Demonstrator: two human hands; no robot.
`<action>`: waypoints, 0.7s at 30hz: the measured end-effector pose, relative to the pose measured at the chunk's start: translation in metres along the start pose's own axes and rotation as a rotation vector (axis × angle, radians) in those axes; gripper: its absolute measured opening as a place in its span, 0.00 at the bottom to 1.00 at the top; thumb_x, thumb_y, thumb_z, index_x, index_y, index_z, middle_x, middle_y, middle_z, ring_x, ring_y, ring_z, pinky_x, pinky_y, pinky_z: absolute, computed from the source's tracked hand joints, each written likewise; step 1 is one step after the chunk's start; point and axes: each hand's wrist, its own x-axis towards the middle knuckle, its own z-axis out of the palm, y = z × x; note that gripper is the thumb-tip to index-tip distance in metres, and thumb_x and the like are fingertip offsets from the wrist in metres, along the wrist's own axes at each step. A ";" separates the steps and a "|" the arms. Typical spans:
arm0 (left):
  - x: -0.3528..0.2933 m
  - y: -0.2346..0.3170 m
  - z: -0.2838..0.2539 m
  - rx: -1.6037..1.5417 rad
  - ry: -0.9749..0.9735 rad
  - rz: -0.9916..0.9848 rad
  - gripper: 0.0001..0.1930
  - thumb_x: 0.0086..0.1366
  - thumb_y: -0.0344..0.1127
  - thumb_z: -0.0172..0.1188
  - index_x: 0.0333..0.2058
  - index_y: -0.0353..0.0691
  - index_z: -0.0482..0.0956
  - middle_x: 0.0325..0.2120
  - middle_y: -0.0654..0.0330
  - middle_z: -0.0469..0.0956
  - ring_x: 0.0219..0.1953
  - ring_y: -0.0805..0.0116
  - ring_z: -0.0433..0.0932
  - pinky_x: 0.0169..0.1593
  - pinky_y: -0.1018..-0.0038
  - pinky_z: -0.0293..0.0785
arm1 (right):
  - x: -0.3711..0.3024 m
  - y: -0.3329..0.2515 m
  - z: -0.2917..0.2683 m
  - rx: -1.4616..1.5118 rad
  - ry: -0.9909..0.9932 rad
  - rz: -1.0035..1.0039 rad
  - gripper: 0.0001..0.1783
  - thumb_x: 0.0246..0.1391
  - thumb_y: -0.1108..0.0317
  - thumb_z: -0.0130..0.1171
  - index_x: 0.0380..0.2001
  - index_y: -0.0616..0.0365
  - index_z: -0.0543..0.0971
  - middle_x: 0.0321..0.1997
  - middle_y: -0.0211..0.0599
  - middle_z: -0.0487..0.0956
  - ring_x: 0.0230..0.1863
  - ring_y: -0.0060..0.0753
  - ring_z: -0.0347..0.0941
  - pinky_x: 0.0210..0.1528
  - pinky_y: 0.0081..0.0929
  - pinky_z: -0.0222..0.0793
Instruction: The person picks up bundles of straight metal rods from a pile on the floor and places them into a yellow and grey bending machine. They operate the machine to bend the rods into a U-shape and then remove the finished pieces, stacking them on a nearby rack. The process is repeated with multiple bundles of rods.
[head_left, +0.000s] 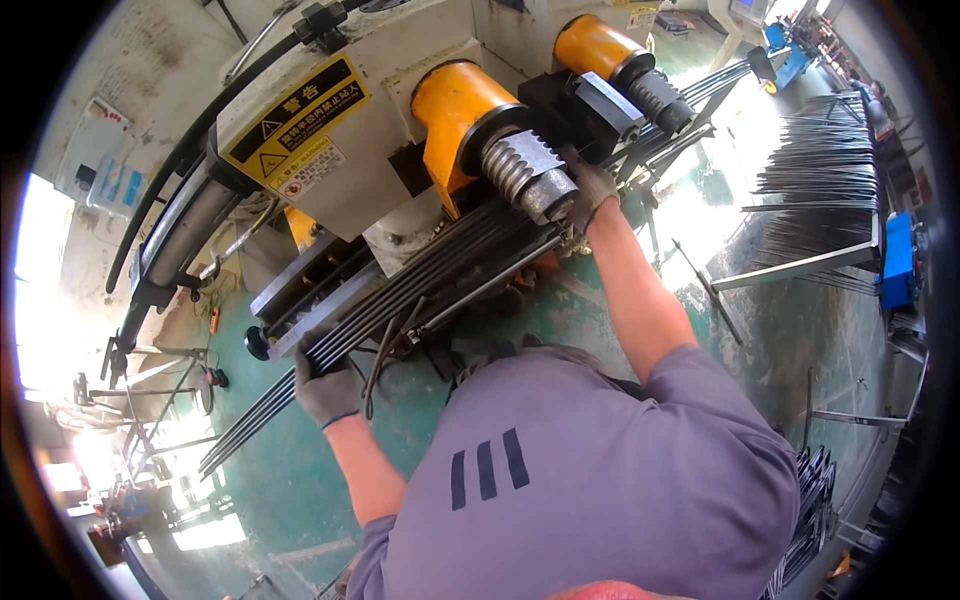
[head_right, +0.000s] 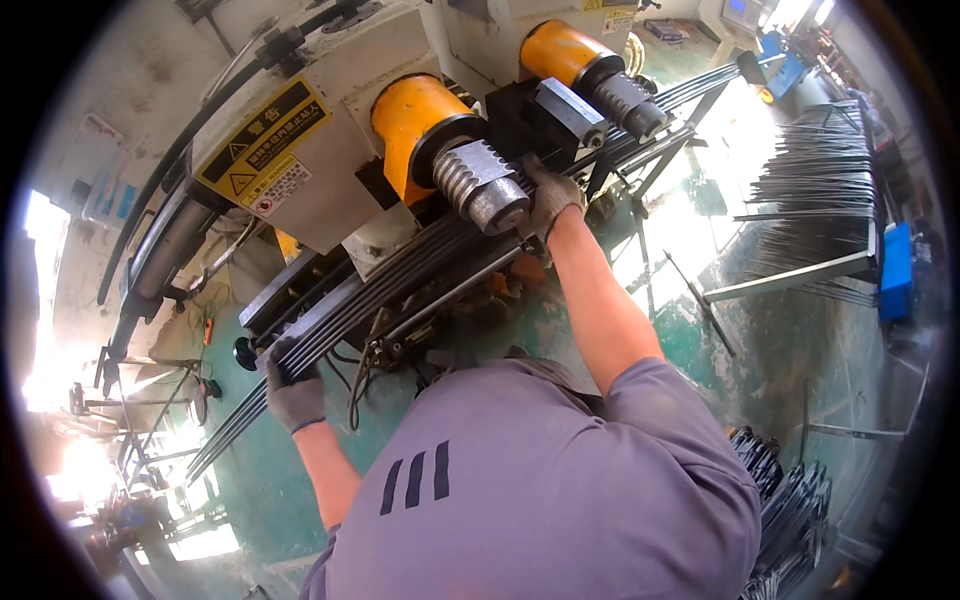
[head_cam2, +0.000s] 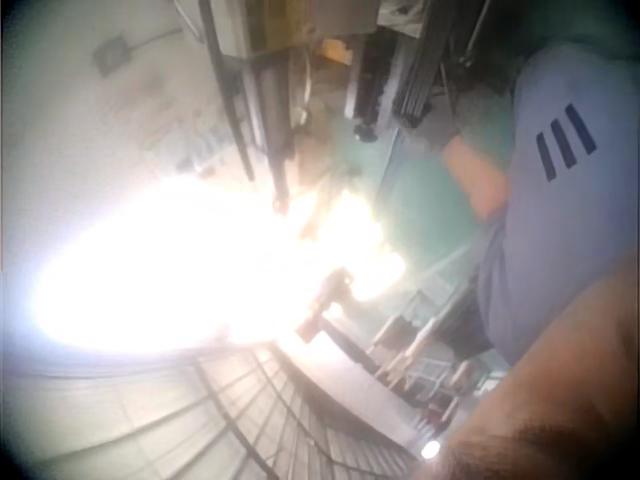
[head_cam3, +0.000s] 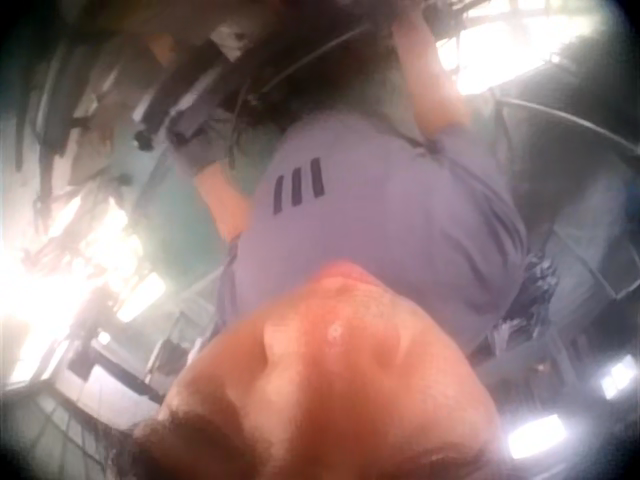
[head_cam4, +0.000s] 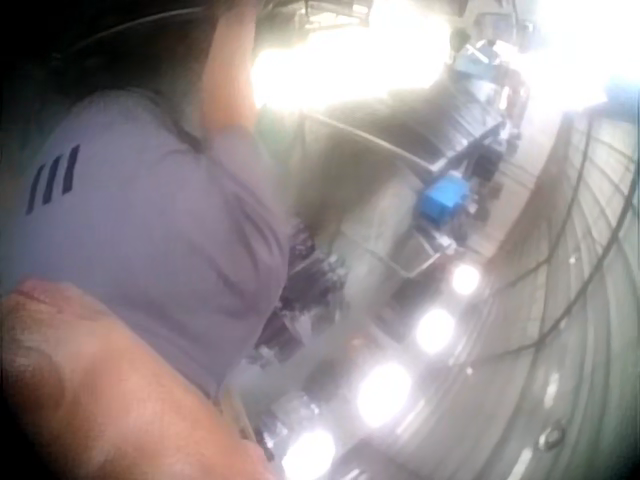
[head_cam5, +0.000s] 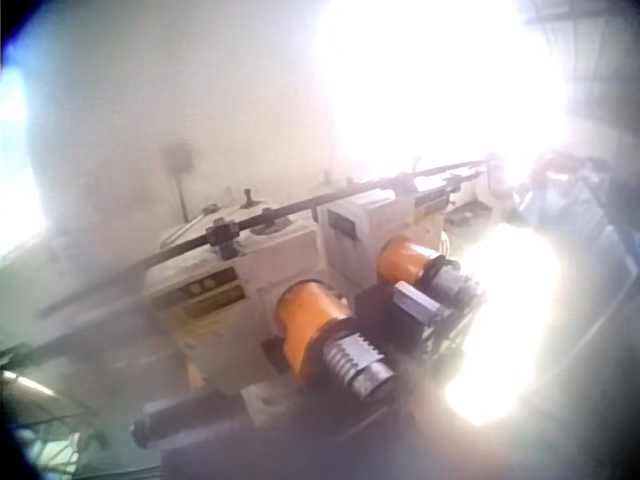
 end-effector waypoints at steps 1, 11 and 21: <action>0.001 0.005 0.003 0.018 0.076 0.020 0.16 0.81 0.38 0.52 0.51 0.29 0.81 0.50 0.49 0.84 0.57 0.50 0.81 0.69 0.48 0.74 | -0.004 -0.006 0.004 0.104 0.040 0.052 0.26 0.64 0.46 0.71 0.47 0.61 0.82 0.46 0.42 0.83 0.47 0.44 0.80 0.43 0.50 0.80; -0.004 -0.070 0.049 0.086 0.147 -0.034 0.17 0.82 0.40 0.53 0.53 0.30 0.80 0.53 0.49 0.83 0.58 0.50 0.80 0.69 0.50 0.74 | -0.070 0.011 0.002 0.081 -0.024 -0.147 0.37 0.73 0.43 0.58 0.72 0.50 0.57 0.60 0.44 0.77 0.54 0.47 0.82 0.48 0.49 0.85; -0.003 -0.024 0.019 0.004 0.173 0.072 0.20 0.82 0.41 0.51 0.60 0.30 0.77 0.57 0.47 0.81 0.62 0.48 0.79 0.72 0.48 0.72 | -0.084 0.035 -0.138 -0.134 0.120 0.024 0.43 0.73 0.36 0.54 0.65 0.72 0.72 0.57 0.58 0.84 0.55 0.54 0.83 0.61 0.45 0.80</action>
